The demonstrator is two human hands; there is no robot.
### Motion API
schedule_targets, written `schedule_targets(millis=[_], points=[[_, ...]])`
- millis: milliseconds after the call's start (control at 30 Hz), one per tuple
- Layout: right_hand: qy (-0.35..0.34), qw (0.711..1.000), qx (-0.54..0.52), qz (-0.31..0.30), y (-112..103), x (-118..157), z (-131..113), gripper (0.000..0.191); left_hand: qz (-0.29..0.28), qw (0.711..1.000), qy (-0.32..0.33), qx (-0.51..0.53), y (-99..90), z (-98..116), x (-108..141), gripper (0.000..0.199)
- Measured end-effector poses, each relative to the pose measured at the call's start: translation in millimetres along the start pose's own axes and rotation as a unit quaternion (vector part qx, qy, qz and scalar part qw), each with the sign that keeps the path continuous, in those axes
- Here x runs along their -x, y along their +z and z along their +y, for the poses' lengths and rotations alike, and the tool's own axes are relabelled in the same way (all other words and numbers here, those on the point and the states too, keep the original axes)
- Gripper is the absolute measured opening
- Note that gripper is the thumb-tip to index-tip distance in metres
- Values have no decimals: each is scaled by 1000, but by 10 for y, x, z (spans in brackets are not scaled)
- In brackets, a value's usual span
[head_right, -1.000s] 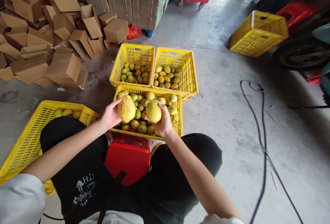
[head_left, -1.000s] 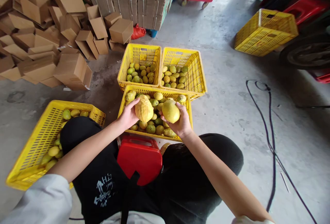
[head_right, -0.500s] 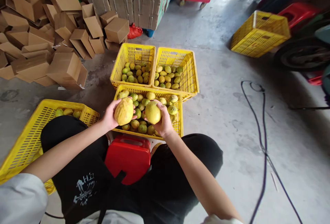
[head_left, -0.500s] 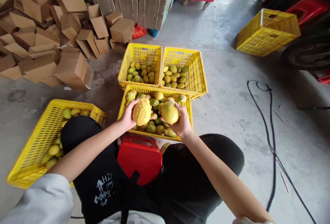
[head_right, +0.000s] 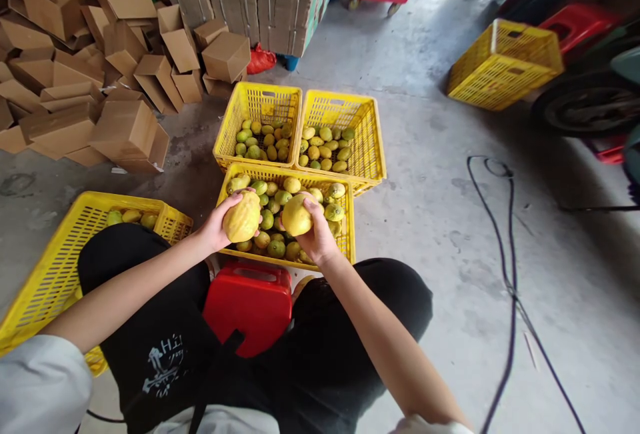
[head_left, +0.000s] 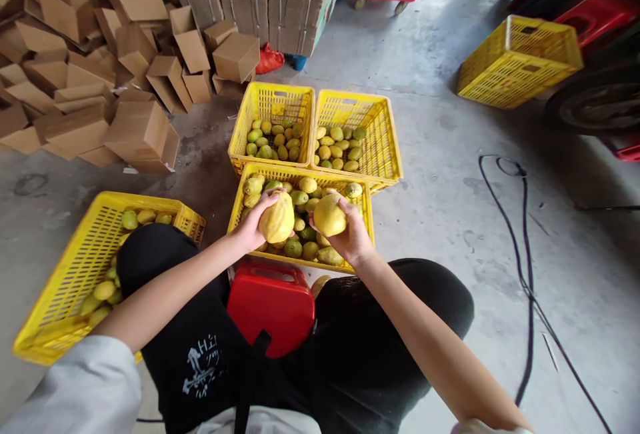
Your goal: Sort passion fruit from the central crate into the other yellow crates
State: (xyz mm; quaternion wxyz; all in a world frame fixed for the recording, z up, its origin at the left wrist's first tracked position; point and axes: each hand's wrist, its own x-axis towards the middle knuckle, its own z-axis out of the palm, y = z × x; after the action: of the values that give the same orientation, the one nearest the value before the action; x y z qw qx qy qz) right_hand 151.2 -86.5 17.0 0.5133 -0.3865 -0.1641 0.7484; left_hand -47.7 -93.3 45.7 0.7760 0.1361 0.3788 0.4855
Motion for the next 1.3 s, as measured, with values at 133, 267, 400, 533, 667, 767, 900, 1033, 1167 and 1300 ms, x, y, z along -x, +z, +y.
schedule_targets(millis=[133,267,400,533,667,767,900,1033,1167,1300], points=[[14,1000,-1,2,24,3,14,39,16,1000,-9,2,-5,-9,-16,25],[25,1000,-7,4,31,8,21,33,28,998,-29,42,-2,11,-9,26],[43,999,-8,-2,9,2,-32,27,23,996,-47,75,-37,15,-19,28],[39,999,-2,-20,-9,-13,-72,29,25,997,-48,60,-60,-4,-59,23],[40,999,2,5,-56,-28,-62,29,33,999,-28,20,-47,-11,-70,22],[58,998,-14,29,-95,-36,-57,32,37,999,-18,-12,-39,-13,-53,24],[62,997,-21,41,-97,-33,-69,32,59,997,-17,-41,-52,-40,-49,28],[75,997,-8,22,-70,-12,-79,32,84,994,-15,-72,-69,-70,-73,33],[91,996,9,19,-63,-5,-68,30,101,990,-1,-94,-59,-90,-75,29],[87,996,10,16,-75,-11,-63,29,94,989,25,-112,-50,-122,-51,31]])
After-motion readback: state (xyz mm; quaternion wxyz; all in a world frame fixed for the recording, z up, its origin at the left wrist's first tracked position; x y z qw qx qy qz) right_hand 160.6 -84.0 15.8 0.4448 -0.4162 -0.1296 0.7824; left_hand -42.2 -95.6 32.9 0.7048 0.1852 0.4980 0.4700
